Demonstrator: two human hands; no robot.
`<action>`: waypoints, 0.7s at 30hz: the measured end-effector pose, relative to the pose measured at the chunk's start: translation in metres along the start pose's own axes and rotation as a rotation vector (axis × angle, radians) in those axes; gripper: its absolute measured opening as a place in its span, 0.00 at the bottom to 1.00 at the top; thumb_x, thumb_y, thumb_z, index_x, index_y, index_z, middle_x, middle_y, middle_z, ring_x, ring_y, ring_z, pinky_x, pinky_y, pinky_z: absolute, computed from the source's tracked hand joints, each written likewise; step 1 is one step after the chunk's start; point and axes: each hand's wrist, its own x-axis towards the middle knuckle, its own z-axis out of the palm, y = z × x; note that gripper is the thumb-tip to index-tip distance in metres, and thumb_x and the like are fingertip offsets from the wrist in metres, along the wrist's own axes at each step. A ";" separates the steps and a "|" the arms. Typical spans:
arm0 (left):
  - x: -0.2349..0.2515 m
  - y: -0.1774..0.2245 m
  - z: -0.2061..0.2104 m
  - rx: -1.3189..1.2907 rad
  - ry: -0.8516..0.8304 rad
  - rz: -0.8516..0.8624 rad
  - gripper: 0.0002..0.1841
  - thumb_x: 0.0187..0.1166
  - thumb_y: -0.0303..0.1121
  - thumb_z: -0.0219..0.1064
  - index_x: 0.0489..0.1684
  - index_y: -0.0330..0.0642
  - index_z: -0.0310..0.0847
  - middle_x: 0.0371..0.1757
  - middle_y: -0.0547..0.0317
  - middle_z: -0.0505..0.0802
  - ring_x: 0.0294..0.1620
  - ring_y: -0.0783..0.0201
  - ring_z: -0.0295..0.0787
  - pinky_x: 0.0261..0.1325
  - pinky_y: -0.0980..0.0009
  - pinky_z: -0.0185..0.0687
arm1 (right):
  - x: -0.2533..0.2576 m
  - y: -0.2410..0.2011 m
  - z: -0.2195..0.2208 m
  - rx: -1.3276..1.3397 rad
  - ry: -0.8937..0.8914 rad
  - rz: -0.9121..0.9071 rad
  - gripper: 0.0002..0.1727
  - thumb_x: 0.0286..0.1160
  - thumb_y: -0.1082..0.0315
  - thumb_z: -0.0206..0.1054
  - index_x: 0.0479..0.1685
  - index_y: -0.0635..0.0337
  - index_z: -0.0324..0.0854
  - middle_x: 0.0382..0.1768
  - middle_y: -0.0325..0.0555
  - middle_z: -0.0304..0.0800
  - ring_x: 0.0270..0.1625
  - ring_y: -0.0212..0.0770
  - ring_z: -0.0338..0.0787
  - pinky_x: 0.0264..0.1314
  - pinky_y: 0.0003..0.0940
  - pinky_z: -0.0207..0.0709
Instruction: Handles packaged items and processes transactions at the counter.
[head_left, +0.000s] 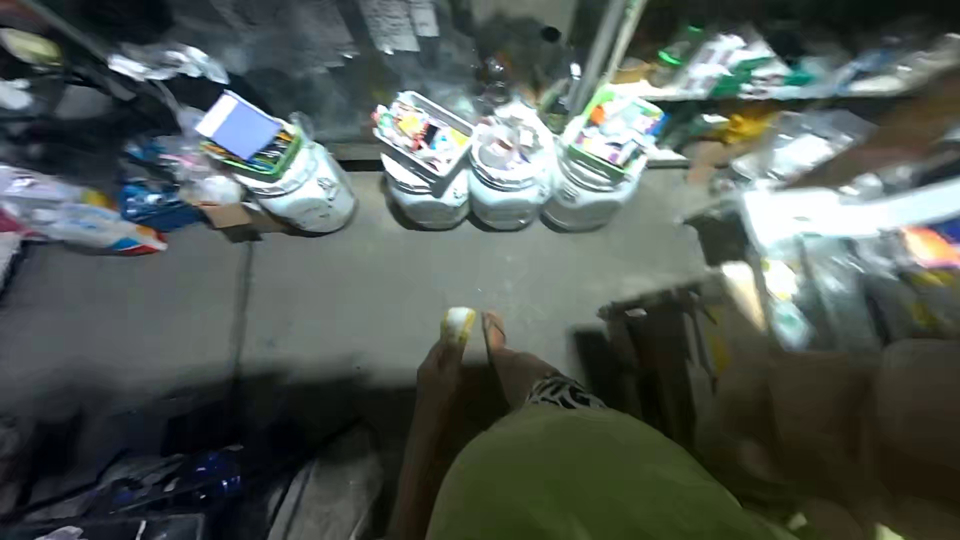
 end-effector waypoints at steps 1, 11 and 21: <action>0.021 0.000 -0.012 -0.006 0.069 -0.078 0.21 0.89 0.44 0.61 0.63 0.34 0.82 0.35 0.52 0.91 0.29 0.62 0.86 0.36 0.61 0.86 | 0.022 0.028 -0.021 0.002 -0.026 -0.008 0.20 0.72 0.48 0.71 0.31 0.58 0.79 0.32 0.42 0.84 0.41 0.39 0.90 0.55 0.36 0.86; 0.174 0.062 -0.147 -0.126 0.494 -0.437 0.22 0.92 0.43 0.58 0.60 0.28 0.79 0.30 0.51 0.87 0.21 0.66 0.79 0.25 0.67 0.77 | 0.227 0.245 -0.113 0.090 -0.023 0.150 0.22 0.81 0.43 0.65 0.46 0.54 0.80 0.42 0.40 0.84 0.48 0.37 0.87 0.55 0.37 0.84; 0.412 0.195 -0.272 -0.082 0.533 -0.208 0.21 0.89 0.43 0.63 0.58 0.28 0.81 0.33 0.48 0.87 0.25 0.62 0.79 0.31 0.63 0.80 | 0.340 0.343 -0.190 -0.118 0.179 0.142 0.13 0.80 0.46 0.66 0.54 0.38 0.84 0.43 0.27 0.88 0.47 0.29 0.88 0.51 0.27 0.84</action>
